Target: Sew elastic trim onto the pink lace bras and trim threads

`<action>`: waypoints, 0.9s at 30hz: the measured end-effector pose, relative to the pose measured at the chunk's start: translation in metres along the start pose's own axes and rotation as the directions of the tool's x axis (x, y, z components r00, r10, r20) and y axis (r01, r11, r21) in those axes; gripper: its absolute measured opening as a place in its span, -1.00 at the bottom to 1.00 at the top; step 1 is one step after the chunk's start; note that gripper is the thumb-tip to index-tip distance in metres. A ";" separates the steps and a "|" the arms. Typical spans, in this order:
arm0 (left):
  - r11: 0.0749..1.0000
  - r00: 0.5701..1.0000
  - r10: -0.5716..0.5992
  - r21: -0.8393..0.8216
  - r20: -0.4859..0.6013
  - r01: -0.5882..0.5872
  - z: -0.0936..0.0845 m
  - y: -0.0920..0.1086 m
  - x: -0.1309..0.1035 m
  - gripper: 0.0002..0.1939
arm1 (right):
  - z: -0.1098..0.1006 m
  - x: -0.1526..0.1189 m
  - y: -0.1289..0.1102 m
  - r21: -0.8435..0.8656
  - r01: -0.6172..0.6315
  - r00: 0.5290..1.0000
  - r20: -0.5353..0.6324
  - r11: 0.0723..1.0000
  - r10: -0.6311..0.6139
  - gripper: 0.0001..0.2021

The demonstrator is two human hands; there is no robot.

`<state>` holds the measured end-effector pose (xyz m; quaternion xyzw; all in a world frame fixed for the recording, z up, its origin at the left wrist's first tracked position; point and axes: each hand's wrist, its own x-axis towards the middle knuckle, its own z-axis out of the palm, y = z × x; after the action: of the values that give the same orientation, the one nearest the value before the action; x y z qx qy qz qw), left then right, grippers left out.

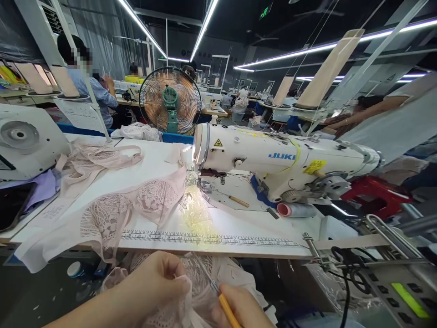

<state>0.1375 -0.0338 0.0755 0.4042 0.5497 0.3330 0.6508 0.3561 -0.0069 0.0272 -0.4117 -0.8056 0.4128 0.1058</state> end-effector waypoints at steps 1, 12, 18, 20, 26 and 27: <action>1.000 1.000 0.024 0.010 -0.001 -0.024 0.000 0.001 -0.001 -0.70 | -0.004 0.002 -0.002 0.005 0.008 1.000 0.002 1.000 -0.008 -0.71; 0.907 0.915 0.404 0.134 -0.007 -0.400 -0.011 -0.007 -0.014 -0.72 | -0.002 0.003 -0.026 0.102 0.167 0.979 -0.132 0.981 -0.153 -0.79; 0.940 0.940 0.340 0.006 -0.034 -0.340 -0.019 -0.016 -0.019 -0.73 | -0.006 -0.001 -0.029 0.074 0.192 0.979 -0.088 0.979 -0.185 -0.81; 0.946 0.941 0.323 -0.006 -0.097 -0.325 -0.021 -0.015 -0.023 -0.74 | -0.005 -0.003 -0.026 0.070 0.172 0.985 -0.046 0.983 -0.169 -0.85; 0.951 0.886 0.309 0.107 -0.345 -0.290 -0.025 -0.012 -0.035 -0.80 | 0.000 -0.014 -0.007 0.010 0.136 0.991 0.015 0.991 -0.137 -0.78; 0.955 0.871 0.298 0.113 -0.390 -0.276 -0.025 -0.013 -0.036 -0.81 | 0.000 -0.017 -0.005 -0.007 0.139 0.990 0.010 0.990 -0.139 -0.76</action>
<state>0.1067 -0.0672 0.0786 0.4213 0.6146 0.4868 0.4558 0.3647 -0.0210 0.0338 -0.3531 -0.8342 0.4035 0.1288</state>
